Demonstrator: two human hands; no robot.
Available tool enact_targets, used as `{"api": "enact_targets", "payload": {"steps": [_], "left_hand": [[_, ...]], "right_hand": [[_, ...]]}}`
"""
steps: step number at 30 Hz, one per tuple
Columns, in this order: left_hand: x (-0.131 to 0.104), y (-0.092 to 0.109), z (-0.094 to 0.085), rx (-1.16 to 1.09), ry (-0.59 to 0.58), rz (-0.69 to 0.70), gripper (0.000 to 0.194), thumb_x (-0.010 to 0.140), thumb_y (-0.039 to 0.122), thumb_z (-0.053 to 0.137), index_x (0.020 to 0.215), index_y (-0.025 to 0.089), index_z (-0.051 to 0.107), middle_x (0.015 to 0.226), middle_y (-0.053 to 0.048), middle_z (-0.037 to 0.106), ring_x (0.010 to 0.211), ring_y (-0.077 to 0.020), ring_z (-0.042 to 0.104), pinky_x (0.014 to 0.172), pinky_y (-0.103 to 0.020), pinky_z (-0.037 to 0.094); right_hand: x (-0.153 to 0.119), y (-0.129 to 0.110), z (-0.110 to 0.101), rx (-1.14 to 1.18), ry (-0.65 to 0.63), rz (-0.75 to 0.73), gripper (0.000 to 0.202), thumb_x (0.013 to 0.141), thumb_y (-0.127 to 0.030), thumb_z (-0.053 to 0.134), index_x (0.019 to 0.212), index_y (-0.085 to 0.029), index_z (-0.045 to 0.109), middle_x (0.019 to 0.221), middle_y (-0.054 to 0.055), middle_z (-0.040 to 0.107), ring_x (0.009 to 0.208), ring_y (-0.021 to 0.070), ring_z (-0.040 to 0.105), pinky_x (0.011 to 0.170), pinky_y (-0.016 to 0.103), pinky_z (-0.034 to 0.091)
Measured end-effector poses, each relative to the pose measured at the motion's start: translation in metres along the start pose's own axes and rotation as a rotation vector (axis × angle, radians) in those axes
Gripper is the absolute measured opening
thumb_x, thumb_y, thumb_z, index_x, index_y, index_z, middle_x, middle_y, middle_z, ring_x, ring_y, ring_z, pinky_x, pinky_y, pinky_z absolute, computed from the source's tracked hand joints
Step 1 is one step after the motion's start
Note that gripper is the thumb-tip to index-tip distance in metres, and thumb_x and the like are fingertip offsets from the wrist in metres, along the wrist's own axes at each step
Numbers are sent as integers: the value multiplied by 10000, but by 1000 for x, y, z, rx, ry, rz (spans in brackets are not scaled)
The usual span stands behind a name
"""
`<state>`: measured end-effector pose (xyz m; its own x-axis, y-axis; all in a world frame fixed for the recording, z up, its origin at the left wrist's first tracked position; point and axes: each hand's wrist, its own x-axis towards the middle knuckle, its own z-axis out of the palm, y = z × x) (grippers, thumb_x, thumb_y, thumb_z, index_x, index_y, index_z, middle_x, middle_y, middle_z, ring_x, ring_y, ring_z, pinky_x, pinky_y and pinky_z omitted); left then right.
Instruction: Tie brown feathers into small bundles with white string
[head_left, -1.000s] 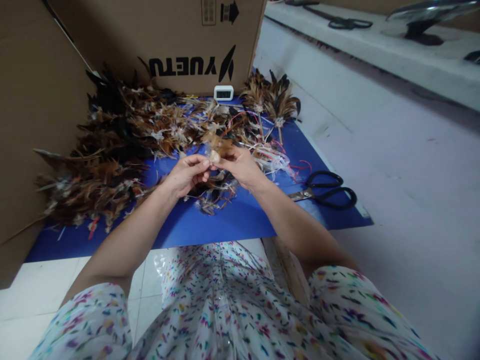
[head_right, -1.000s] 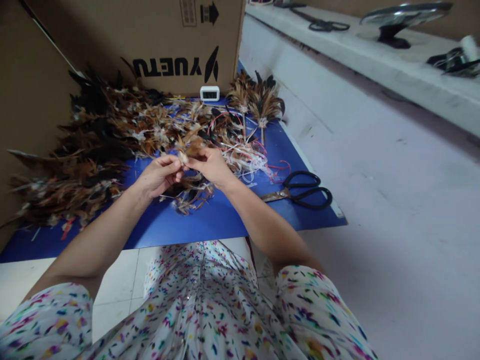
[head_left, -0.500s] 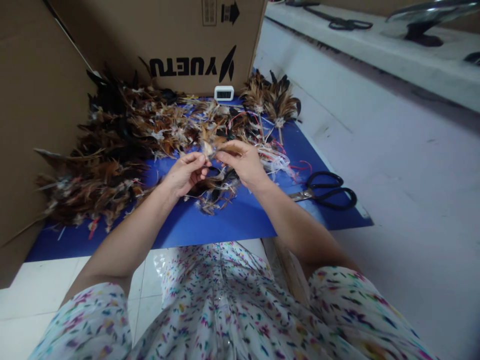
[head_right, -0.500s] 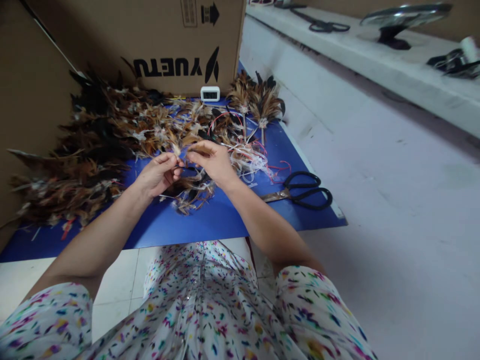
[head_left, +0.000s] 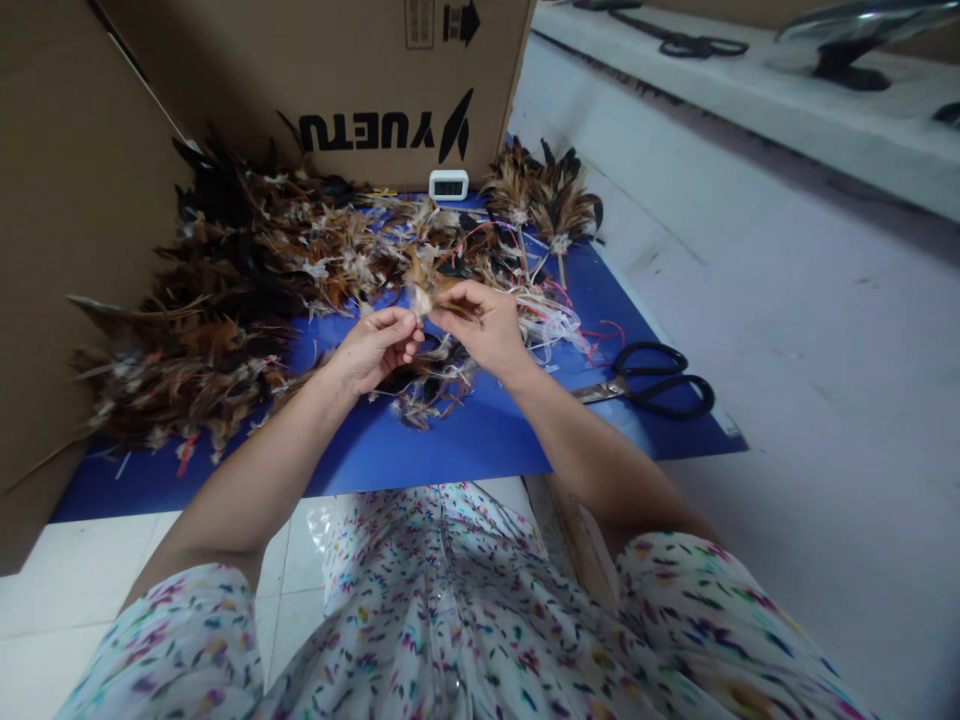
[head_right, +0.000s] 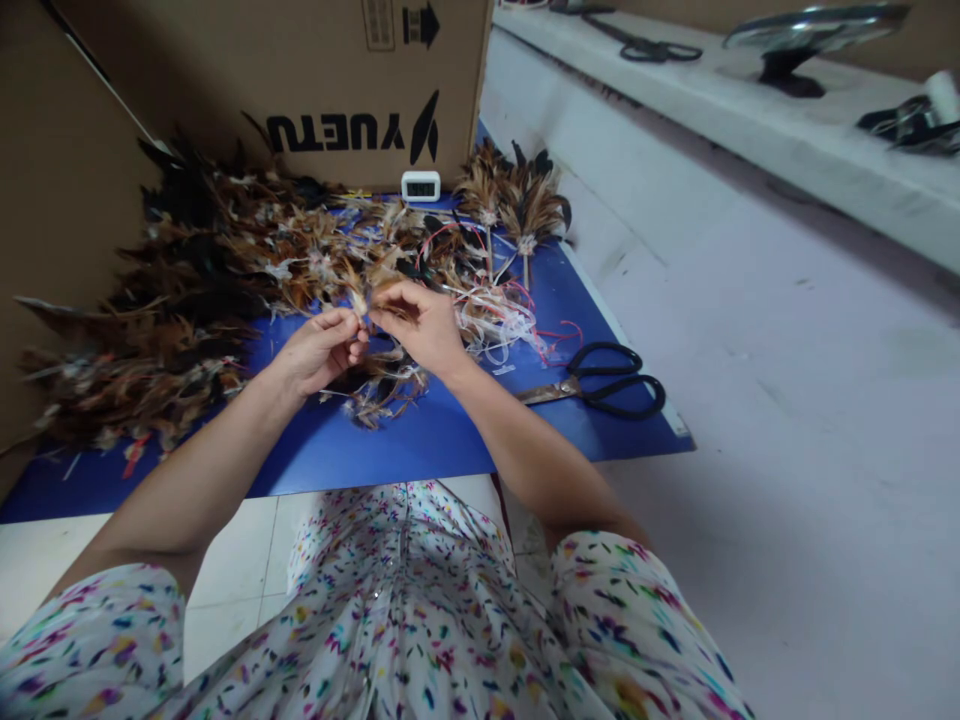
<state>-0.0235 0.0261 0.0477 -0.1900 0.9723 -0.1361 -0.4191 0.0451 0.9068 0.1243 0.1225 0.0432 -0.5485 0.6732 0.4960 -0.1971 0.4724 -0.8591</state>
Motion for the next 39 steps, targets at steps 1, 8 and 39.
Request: {"api": "enact_targets", "payload": {"steps": [1,8,39], "left_hand": [[0,0,0,4,3,-3,406,544,330,944,663,141,605,601,21,635,464,-60,544,428,-162,441],[1,-2,-2,20,-9,-9,407,551,336,941,662,136,605,602,15,636,464,-64,544,430,-169,431],[3,-2,-8,27,-45,-46,432,520,334,961,713,117,641,608,-3,663,465,-70,565,445,-168,456]], "right_hand": [[0,0,0,18,-4,-19,232,769,-409,768,828,-210,663,882,20,719,866,178,674,851,359,552],[-1,2,0,26,-14,-44,235,789,-414,757,835,-198,678,871,18,714,863,160,673,844,324,549],[3,5,-8,-17,-161,-238,167,841,-345,745,875,-182,725,922,32,746,869,155,691,817,296,555]]}}
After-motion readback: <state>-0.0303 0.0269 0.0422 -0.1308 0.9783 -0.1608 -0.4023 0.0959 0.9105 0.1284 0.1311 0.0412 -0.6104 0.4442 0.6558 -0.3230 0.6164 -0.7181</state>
